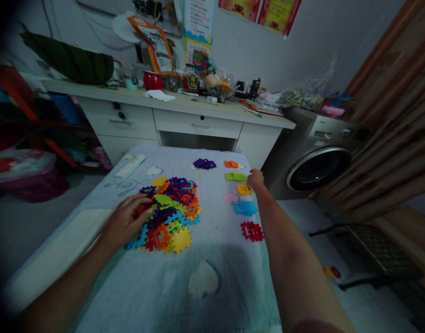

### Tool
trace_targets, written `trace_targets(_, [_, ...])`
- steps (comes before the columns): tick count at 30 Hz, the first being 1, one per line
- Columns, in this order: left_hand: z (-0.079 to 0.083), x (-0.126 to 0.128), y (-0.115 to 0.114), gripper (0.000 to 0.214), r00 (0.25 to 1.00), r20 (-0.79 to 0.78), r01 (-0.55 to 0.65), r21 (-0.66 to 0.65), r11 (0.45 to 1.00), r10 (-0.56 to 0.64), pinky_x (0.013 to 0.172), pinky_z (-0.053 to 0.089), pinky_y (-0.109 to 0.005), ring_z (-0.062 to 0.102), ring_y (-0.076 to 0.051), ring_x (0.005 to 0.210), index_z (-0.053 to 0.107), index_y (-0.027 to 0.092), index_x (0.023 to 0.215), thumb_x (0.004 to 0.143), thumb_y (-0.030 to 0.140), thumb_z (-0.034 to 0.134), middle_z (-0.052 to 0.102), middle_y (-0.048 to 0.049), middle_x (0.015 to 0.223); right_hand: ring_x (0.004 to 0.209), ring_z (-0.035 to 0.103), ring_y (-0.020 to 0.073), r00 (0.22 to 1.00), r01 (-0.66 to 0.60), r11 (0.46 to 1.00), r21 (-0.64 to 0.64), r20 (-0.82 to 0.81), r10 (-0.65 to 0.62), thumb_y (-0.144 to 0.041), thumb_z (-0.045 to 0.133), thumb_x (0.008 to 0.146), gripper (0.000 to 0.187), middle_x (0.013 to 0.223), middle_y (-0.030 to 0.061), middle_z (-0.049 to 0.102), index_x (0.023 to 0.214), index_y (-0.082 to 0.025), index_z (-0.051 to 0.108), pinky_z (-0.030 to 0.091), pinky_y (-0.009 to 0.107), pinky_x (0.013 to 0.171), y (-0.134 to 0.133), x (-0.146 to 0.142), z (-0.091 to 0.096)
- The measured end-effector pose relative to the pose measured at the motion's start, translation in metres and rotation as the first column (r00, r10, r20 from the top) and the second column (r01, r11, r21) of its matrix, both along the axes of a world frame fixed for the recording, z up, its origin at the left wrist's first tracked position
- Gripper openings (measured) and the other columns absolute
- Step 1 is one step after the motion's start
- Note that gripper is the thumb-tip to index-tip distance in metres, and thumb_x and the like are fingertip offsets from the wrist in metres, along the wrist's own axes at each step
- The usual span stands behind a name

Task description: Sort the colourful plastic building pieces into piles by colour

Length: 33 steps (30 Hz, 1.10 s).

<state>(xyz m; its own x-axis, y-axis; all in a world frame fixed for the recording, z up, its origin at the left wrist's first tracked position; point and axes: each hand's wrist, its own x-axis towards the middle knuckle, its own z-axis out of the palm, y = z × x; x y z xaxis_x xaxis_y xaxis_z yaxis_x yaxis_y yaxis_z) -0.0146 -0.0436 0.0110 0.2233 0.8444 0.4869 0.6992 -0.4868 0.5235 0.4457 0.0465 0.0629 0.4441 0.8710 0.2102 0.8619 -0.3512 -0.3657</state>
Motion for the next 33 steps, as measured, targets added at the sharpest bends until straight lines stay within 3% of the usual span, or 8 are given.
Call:
trace_targets(3, [0.002,0.002,-0.002,0.036,1.000,-0.009,0.021,0.001,1.000,-0.021,0.102,0.042,-0.045,0.054,-0.026,0.116,0.063,0.021,0.109,0.088,0.048,0.051,0.057,-0.0090,0.122,0.094,0.064,0.0191,0.994,-0.085,0.995,0.051,-0.064,0.089,-0.014,0.058,0.082,0.030,0.112,0.0118,0.066,0.112,-0.013,0.066,0.049,0.031,0.083,-0.005,-0.031,0.009])
trace_targets(5, [0.004,0.004,-0.004,0.037,0.999,-0.023,0.027,-0.006,1.000,-0.027,0.103,0.041,-0.047,0.053,-0.027,0.117,0.063,0.021,0.110,0.088,0.049,0.052,0.057,-0.0093,0.124,0.093,0.062,0.0174,0.943,-0.296,0.949,0.110,-0.128,0.309,-0.017,0.060,0.082,0.028,0.110,0.0093,0.067,0.109,-0.016,0.067,0.049,0.031,0.084,-0.018,-0.064,0.014])
trace_targets(8, [0.005,0.005,-0.007,0.040,0.999,-0.041,0.026,-0.012,1.000,-0.027,0.103,0.040,-0.048,0.052,-0.028,0.119,0.062,0.020,0.112,0.088,0.050,0.052,0.056,-0.0100,0.126,0.089,0.061,0.0163,0.719,-0.669,0.740,0.075,-0.189,0.669,-0.021,0.067,0.078,0.025,0.104,0.0065,0.067,0.103,-0.018,0.068,0.048,0.029,0.080,-0.052,-0.121,0.017])
trace_targets(12, [0.008,0.007,-0.009,0.041,0.997,-0.067,0.037,-0.033,0.999,-0.040,0.103,0.040,-0.049,0.050,-0.030,0.121,0.063,0.019,0.112,0.086,0.050,0.054,0.056,-0.0109,0.127,0.085,0.058,0.0165,0.524,-0.843,0.537,0.027,-0.177,0.833,-0.018,0.065,0.081,0.020,0.096,0.0061,0.065,0.101,-0.017,0.067,0.046,0.030,0.080,-0.096,-0.179,0.011])
trace_targets(16, [0.009,0.008,-0.009,0.040,0.997,-0.064,0.037,-0.041,0.998,-0.039,0.103,0.040,-0.049,0.051,-0.029,0.119,0.062,0.020,0.112,0.085,0.049,0.054,0.056,-0.0101,0.127,0.096,0.054,0.0197,0.496,-0.866,0.496,0.060,-0.025,0.868,-0.013,0.058,0.086,0.029,0.104,0.0096,0.059,0.113,-0.018,0.066,0.043,0.033,0.086,-0.109,-0.202,-0.003])
trace_targets(23, [0.010,0.007,-0.010,0.041,0.998,-0.047,0.033,-0.042,0.999,-0.035,0.103,0.039,-0.049,0.050,-0.028,0.119,0.062,0.021,0.113,0.084,0.050,0.055,0.056,-0.0096,0.127,0.090,0.050,0.0184,0.489,-0.871,0.488,0.054,0.014,0.872,-0.009,0.055,0.085,0.016,0.093,0.0067,0.055,0.083,-0.017,0.069,0.040,0.031,0.080,-0.108,-0.204,-0.010])
trace_targets(28, [0.011,0.006,-0.010,0.042,0.999,-0.035,0.016,-0.037,0.999,-0.017,0.104,0.038,-0.048,0.050,-0.028,0.119,0.062,0.022,0.113,0.085,0.051,0.055,0.056,-0.0089,0.126,0.092,0.051,0.0178,0.426,-0.889,0.431,0.157,-0.066,0.902,-0.008,0.051,0.087,0.015,0.096,0.0070,0.057,0.084,-0.017,0.062,0.041,0.032,0.084,-0.107,-0.192,-0.002])
trace_targets(33, [0.012,0.007,-0.010,0.041,0.999,-0.039,0.022,-0.040,0.999,-0.024,0.104,0.038,-0.048,0.050,-0.028,0.119,0.061,0.022,0.114,0.085,0.051,0.054,0.056,-0.0085,0.126,0.080,0.055,0.0143,0.455,-0.835,0.504,0.219,-0.241,0.858,-0.008,0.049,0.085,0.015,0.087,0.0030,0.059,0.085,-0.018,0.060,0.043,0.027,0.075,-0.101,-0.176,0.005])
